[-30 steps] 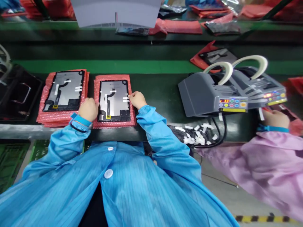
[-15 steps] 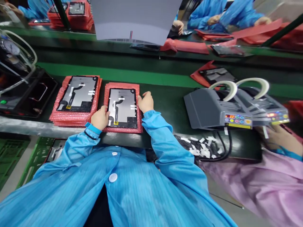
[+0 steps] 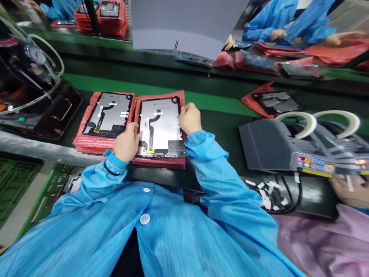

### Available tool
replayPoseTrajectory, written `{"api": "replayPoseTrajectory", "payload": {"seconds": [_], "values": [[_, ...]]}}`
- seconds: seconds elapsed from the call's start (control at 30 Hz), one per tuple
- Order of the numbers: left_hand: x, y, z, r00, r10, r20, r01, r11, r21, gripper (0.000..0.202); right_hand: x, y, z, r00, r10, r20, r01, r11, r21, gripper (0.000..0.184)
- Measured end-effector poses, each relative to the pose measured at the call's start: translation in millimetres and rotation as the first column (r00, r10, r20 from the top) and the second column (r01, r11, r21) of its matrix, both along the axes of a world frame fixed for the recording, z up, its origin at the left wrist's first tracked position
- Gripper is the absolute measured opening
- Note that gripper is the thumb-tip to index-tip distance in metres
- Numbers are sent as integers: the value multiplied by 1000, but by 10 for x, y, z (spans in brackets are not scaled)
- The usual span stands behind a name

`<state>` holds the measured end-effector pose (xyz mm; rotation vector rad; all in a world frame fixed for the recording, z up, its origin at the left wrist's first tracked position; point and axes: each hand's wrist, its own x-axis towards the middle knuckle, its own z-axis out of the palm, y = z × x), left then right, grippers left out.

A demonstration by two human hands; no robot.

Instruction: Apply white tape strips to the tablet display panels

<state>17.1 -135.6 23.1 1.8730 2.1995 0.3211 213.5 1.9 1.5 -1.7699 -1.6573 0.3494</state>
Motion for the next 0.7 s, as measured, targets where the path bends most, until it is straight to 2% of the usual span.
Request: {"api": "replayPoseTrajectory", "payload": {"seconds": [0.07, 0.13, 0.2, 0.23, 0.3, 0.37, 0.4, 0.47, 0.57, 0.6, 0.63, 0.67, 0.7], "values": [[-236, -13, 269, 996, 87, -28, -85, 995, 56, 40, -207, 198, 122, 993, 119, -24, -117, 991, 68, 23], [-545, -7, 492, 981, 183, -68, -173, 976, 130, 42, -556, 387, 178, 968, 250, -29, -247, 965, 89, 30], [-871, 24, 586, 959, 259, -113, -236, 955, 182, 43, -989, 496, 171, 939, 343, -31, -341, 938, 59, 33], [-1024, 47, 574, 949, 286, -136, -258, 948, 188, 43, -1205, 507, 151, 932, 362, -32, -361, 932, 18, 31], [-1289, 102, 452, 931, 317, -180, -293, 944, 150, 41, -1558, 443, 101, 926, 377, -33, -378, 915, -138, 25], [-1486, 139, 280, 924, 328, -195, -319, 945, 77, 36, -1717, 297, 62, 920, 390, -38, -382, 871, -309, 24], [-1552, 141, 210, 926, 328, -189, -325, 945, 47, 34, -1700, 207, 51, 918, 395, -42, -385, 856, -345, 24], [-1604, 104, 154, 929, 327, -173, -323, 945, 48, 33, -1458, 13, 49, 918, 391, -73, -394, 872, -291, 21], [-1423, -5, 249, 925, 324, -199, -279, 934, 224, 37, -650, -338, 62, 923, 309, -230, -341, 933, -117, 8], [-1289, -34, 282, 935, 287, -208, -224, 933, 282, 40, -303, -482, 58, 923, 232, -306, -272, 958, -94, 6], [-1125, -52, 292, 955, 213, -207, -142, 939, 313, 41, 58, -643, 47, 924, 99, -369, -140, 986, -87, 7], [-938, -60, 267, 976, 100, -192, -36, 949, 312, 41, 418, -818, 28, 905, -73, -418, 43, 996, -81, 8], [-741, -57, 205, 986, -38, -164, 84, 955, 286, 41, 764, -1005, 1, 855, -242, -459, 235, 969, -73, 8]]}}
